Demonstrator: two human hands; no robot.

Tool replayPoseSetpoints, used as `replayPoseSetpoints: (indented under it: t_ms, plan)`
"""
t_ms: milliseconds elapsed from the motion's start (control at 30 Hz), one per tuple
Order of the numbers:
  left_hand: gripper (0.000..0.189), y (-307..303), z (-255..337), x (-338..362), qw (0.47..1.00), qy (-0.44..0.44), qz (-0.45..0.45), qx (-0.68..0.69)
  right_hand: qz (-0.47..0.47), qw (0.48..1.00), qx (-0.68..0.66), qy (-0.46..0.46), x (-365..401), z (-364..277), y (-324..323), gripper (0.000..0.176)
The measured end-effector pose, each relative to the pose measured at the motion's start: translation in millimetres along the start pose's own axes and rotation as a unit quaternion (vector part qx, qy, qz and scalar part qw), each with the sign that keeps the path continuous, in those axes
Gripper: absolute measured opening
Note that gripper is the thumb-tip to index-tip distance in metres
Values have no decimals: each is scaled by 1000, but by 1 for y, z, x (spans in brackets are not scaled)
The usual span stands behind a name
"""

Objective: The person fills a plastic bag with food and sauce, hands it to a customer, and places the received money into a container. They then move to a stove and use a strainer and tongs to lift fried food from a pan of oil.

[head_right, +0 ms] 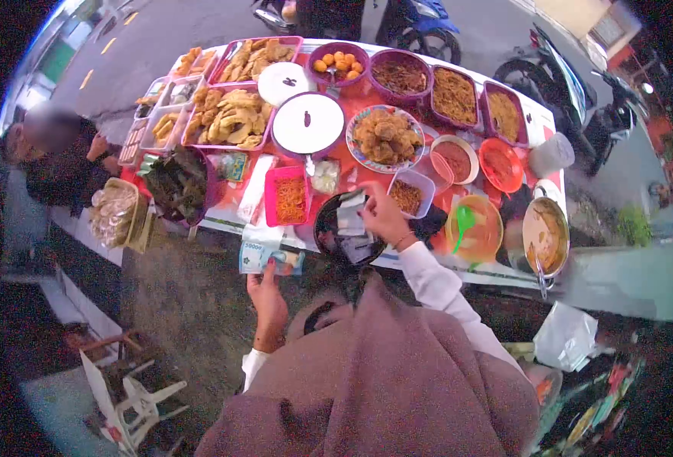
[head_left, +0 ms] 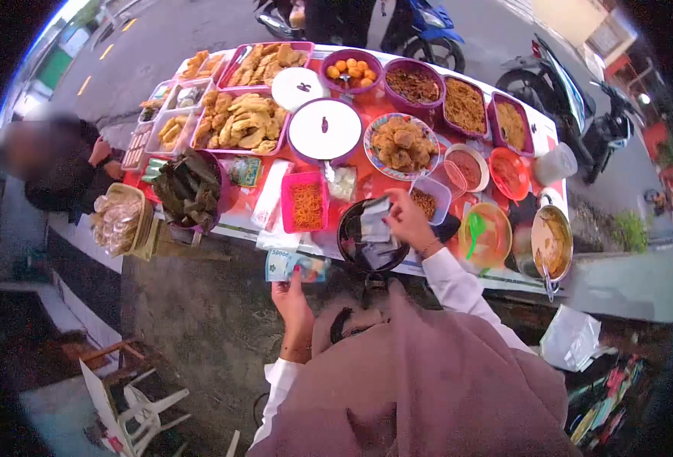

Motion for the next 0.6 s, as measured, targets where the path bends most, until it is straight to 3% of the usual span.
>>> replayPoseSetpoints:
  t_ms: [67,133,167,200,233,267,333,467,533,600]
  plan:
    - [24,16,11,-13,998,35,-7,-45,38,998,-44,37,3,-16,-21,49]
    - [28,61,35,-17,978,109,-164,-65,76,991,-88,65,9,-14,-38,50]
    - [28,71,35,-26,977,107,-174,-64,106,991,-72,36,13,-13,-48,49]
    - [26,94,42,-25,907,242,-268,-217,135,989,-55,8,18,-16,-55,48]
    - [25,115,38,-18,786,367,-348,-355,144,988,-52,10,22,-16,-57,48]
    - [25,126,32,-21,783,368,-358,-352,162,985,-55,10,27,-21,-60,48]
    - [17,157,0,1,606,433,-515,-425,202,977,-62,8,38,-30,-66,47]
    - [13,185,-62,3,549,401,-557,-477,248,965,-84,-24,59,-51,-60,42]
    - [13,196,-101,-7,419,407,-547,-600,267,959,-96,-13,68,-56,-55,42]
    - [12,198,-113,-14,385,434,-546,-605,278,956,-90,-11,71,-53,-51,43]
Point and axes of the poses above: each hand's wrist, its own x-axis away from the middle knuckle, its own y-axis out of the palm, z = x × y, the point moved 6 cm from there along -x, towards the middle knuckle, and after that the axes turned 10 degrees about -x, right-handed, at the moved point
